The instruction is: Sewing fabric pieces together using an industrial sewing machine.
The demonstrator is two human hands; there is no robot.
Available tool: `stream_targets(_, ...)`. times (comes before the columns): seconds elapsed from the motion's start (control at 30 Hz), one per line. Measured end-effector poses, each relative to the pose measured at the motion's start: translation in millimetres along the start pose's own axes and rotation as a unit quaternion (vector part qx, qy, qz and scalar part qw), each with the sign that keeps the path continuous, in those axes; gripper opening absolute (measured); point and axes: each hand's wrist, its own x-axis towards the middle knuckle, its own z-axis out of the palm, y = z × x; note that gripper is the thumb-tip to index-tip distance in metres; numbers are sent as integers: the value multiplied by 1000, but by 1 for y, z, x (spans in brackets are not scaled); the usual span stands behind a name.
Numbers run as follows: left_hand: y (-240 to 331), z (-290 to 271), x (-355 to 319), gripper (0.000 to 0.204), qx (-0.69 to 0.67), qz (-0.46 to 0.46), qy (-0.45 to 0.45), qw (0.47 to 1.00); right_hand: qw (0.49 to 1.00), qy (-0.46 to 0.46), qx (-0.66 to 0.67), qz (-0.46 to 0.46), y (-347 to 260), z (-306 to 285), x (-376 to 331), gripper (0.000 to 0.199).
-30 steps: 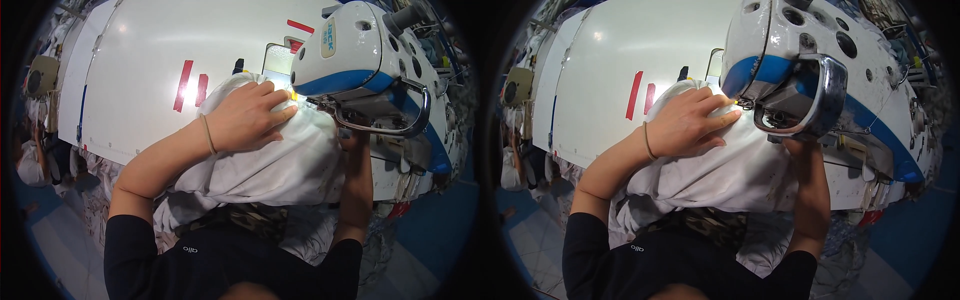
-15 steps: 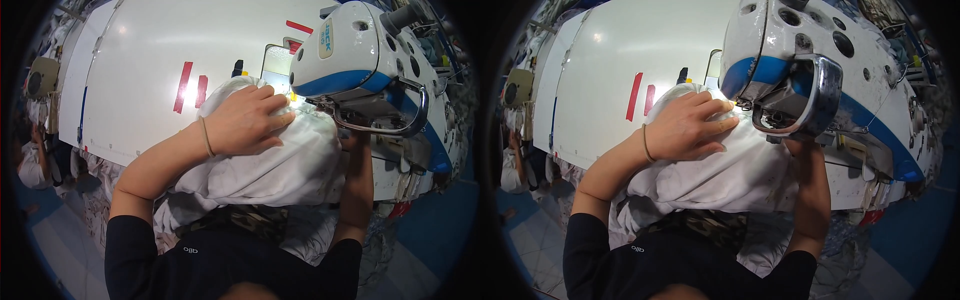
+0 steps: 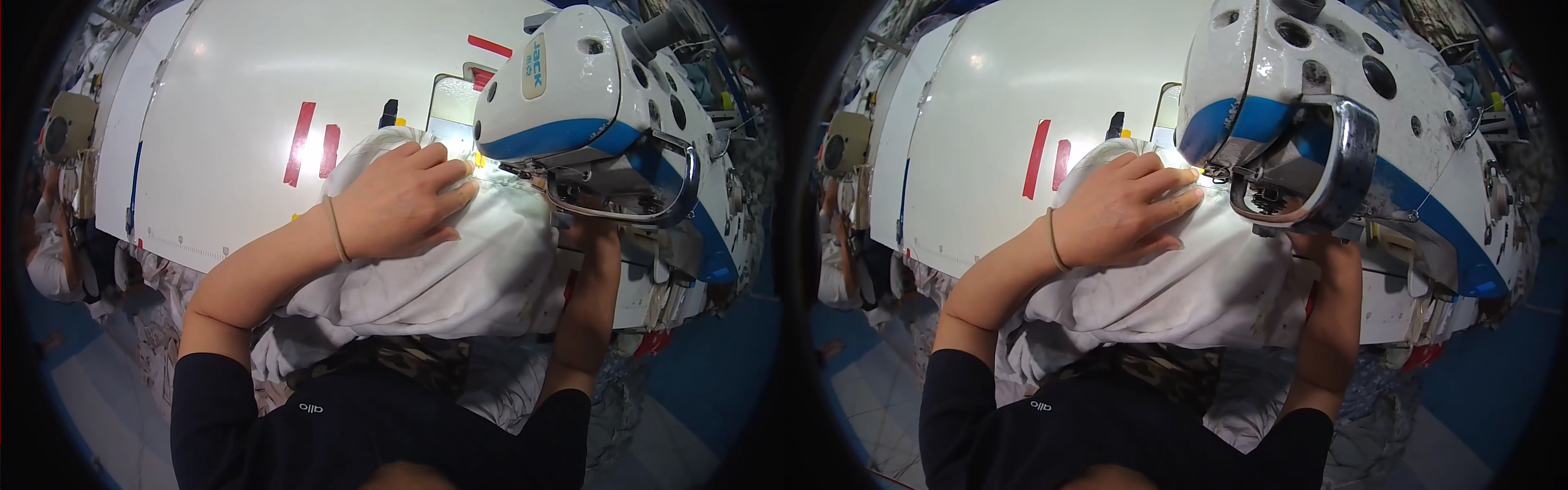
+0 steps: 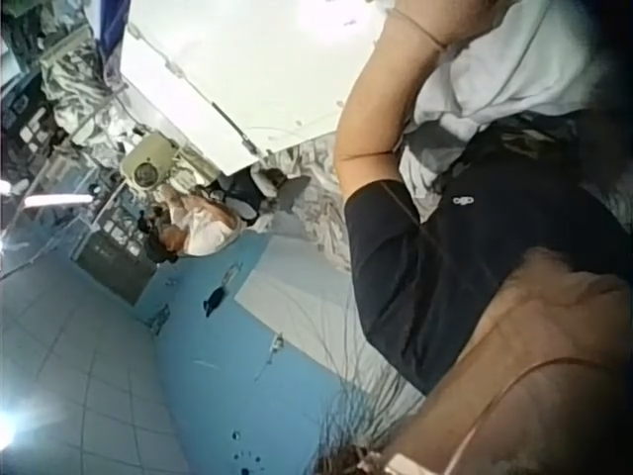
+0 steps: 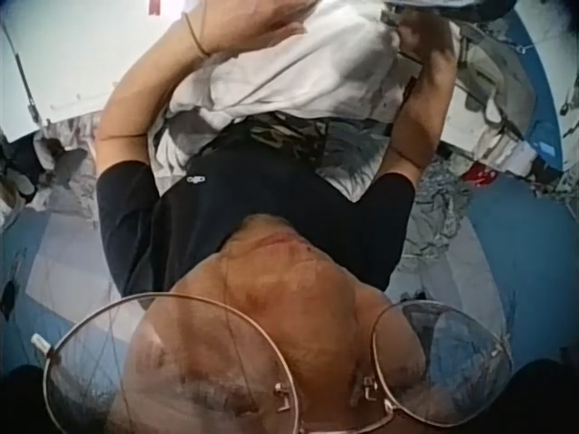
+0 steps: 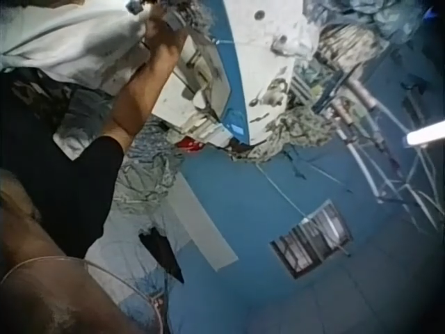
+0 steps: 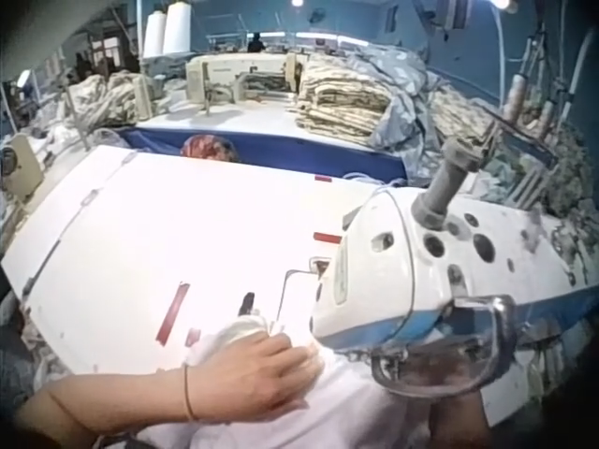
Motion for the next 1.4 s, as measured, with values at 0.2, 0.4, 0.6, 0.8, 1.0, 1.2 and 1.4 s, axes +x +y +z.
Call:
stream_targets(0.2,0,-1,-5,59,11,-10,2,1000,989,118,87,-15,-11,2,-8,35)
stream_targets(0.4,-1,3,-5,59,7,-16,4,1000,960,229,161,-22,-12,6,25,46)
stream_targets(0.6,-3,3,-7,66,-8,-38,-29,999,912,336,232,-29,-30,-2,38,58)
stream_targets(0.8,-5,3,-3,57,19,-21,5,1000,845,439,304,-28,-30,2,65,70)
stream_targets(1.0,-5,4,0,57,13,-37,-9,999,866,402,296,32,-35,24,73,77)
stream_targets(1.2,-9,4,-1,58,27,-42,-10,999,842,428,329,21,-39,22,87,79)
stream_targets(1.4,-11,7,0,58,24,-38,2,999,810,457,367,4,-44,12,99,82)
